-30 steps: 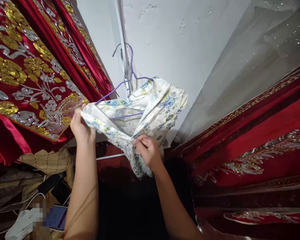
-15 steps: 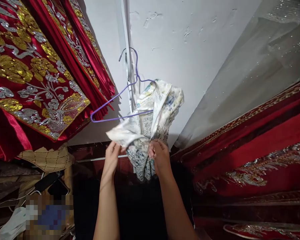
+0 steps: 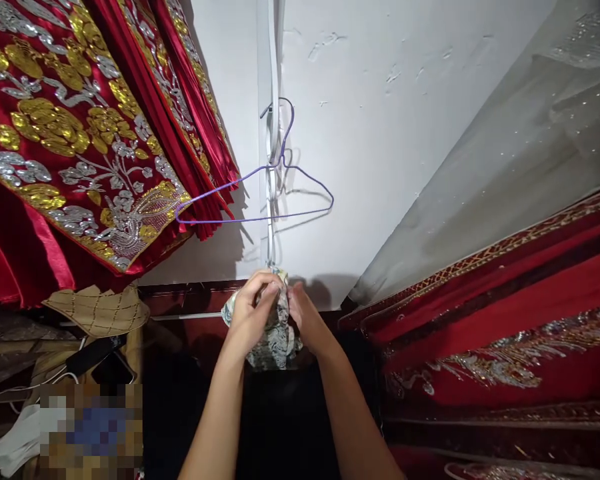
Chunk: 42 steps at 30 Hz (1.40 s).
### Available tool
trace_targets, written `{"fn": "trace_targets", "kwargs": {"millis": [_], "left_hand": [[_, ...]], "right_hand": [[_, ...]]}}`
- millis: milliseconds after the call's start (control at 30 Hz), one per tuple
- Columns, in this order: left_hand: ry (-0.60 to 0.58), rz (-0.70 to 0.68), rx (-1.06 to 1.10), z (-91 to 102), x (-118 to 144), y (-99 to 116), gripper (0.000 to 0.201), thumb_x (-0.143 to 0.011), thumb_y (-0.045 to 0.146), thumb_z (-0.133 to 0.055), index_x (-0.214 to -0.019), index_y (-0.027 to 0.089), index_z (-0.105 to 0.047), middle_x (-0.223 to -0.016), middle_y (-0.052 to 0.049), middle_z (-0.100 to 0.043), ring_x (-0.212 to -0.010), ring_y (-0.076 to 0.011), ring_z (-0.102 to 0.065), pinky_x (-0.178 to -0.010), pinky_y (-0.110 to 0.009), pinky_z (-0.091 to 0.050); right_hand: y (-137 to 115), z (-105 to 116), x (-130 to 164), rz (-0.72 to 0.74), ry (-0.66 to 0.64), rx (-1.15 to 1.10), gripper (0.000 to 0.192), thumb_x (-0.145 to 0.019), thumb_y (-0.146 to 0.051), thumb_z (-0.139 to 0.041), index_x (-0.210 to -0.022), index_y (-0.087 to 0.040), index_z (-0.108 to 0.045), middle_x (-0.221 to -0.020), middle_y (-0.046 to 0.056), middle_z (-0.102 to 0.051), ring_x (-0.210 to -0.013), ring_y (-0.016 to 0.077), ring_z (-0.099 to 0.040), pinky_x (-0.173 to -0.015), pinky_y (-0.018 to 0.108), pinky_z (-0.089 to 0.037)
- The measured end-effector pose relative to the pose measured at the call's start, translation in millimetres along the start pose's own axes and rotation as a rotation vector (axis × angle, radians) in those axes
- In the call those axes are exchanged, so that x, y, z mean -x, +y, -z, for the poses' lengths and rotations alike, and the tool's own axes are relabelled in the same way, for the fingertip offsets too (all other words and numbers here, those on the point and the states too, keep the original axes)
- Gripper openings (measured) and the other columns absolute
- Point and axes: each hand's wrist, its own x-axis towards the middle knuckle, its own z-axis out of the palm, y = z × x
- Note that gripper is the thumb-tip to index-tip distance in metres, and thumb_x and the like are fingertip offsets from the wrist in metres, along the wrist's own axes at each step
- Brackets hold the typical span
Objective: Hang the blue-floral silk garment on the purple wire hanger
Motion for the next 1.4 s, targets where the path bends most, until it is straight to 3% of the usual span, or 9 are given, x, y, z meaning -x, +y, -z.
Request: {"fn": "trace_targets", "kwargs": {"millis": [133,233,367,467,633,767,1000,1233,1400], "left_hand": [[-0.029,-0.115,-0.002,17.9,-24.5,8.0,0.028,-0.096,0.049,-0.055,-0.108,0.026,-0.066,-0.119,-0.008,-0.063,-0.118,-0.0253,-0.057,-0.108,-0.035,-0.042],[-0.136,-0.032,0.032,33.2,-29.7,-1.7,0.048,-0.095,0.059,-0.049,-0.130,0.027,-0.057,-0.131,-0.009,-0.061,-0.123,-0.0273,-0.057,-0.105,-0.036,-0.045],[-0.436,0.134,-0.355,57.2,-17.8,-17.2,0.042,-0.096,0.055,-0.046,-0.087,0.020,-0.067,-0.082,-0.004,-0.067,-0.081,-0.0258,-0.062,-0.073,-0.032,-0.047],[-0.379,0.124,-0.768,79.0,-11.2,-17.1,0.029,-0.095,0.042,-0.048,-0.081,0.021,-0.062,-0.065,0.000,-0.058,-0.061,-0.0196,-0.053,-0.062,-0.028,-0.035],[-0.381,0.096,-1.087,110.0,-16.2,-1.7,0.033,-0.095,0.048,-0.046,-0.078,0.023,-0.058,-0.067,-0.004,-0.062,-0.061,-0.0212,-0.056,-0.058,-0.028,-0.029],[-0.459,0.119,-1.176,128.5,-29.0,4.8,0.032,-0.094,0.040,-0.047,-0.072,0.022,-0.061,-0.067,-0.007,-0.065,-0.062,-0.0227,-0.059,-0.061,-0.030,-0.032],[-0.199,-0.180,-0.971,135.0,-77.4,27.6,0.026,-0.091,0.041,-0.051,-0.079,0.019,-0.059,-0.090,-0.008,-0.066,-0.082,-0.0228,-0.059,-0.076,-0.032,-0.043],[0.012,-0.015,-0.925,129.1,-98.3,31.1,0.032,-0.088,0.048,-0.057,-0.072,0.019,-0.060,-0.064,0.000,-0.058,-0.064,-0.0181,-0.052,-0.062,-0.028,-0.036],[0.027,-0.195,-0.939,136.6,-93.5,24.1,0.026,-0.083,0.043,-0.064,-0.073,0.019,-0.061,-0.102,-0.008,-0.070,-0.093,-0.0256,-0.063,-0.083,-0.034,-0.046]], "right_hand": [[-32.9,-1.6,-18.3,-0.063,-0.215,0.000,0.024,-0.079,-0.036,-0.073,-0.093,-0.020,-0.064,-0.081,0.000,-0.065,-0.075,0.0184,-0.059,-0.071,0.029,-0.047],[-58.3,8.6,-35.6,0.033,-0.282,0.165,0.013,-0.076,-0.019,-0.066,-0.089,-0.018,-0.066,-0.078,0.000,-0.065,-0.071,0.0168,-0.058,-0.066,0.028,-0.045],[-77.7,34.4,-70.3,0.355,-0.032,0.326,0.025,-0.072,-0.012,-0.057,-0.092,-0.019,-0.071,-0.090,0.003,-0.070,-0.085,0.0212,-0.062,-0.075,0.030,-0.047],[-63.9,51.5,-105.8,0.447,0.268,0.325,0.038,-0.077,-0.017,-0.057,-0.112,-0.021,-0.071,-0.116,0.007,-0.070,-0.105,0.0248,-0.063,-0.090,0.036,-0.048],[-10.9,65.2,-140.1,0.207,0.122,0.398,0.024,-0.087,-0.028,-0.052,-0.097,-0.018,-0.071,-0.093,0.006,-0.071,-0.090,0.0221,-0.062,-0.082,0.033,-0.045],[0.7,82.0,-127.5,0.247,0.088,0.464,0.017,-0.086,-0.030,-0.053,-0.078,-0.018,-0.062,-0.074,0.001,-0.061,-0.070,0.0160,-0.052,-0.066,0.027,-0.037],[-32.7,106.4,-93.7,0.224,0.251,0.517,0.033,-0.084,-0.043,-0.061,-0.063,-0.019,-0.049,-0.062,-0.002,-0.046,-0.063,0.0132,-0.040,-0.060,0.027,-0.030],[-47.8,104.5,-83.7,0.225,0.230,0.571,0.037,-0.084,-0.045,-0.060,-0.061,-0.020,-0.045,-0.060,-0.002,-0.041,-0.062,0.0128,-0.037,-0.058,0.027,-0.027],[-47.6,106.6,-80.8,0.241,0.228,0.637,0.039,-0.085,-0.038,-0.057,-0.058,-0.021,-0.034,-0.057,-0.004,-0.030,-0.060,0.0110,-0.031,-0.055,0.028,-0.021]]}}
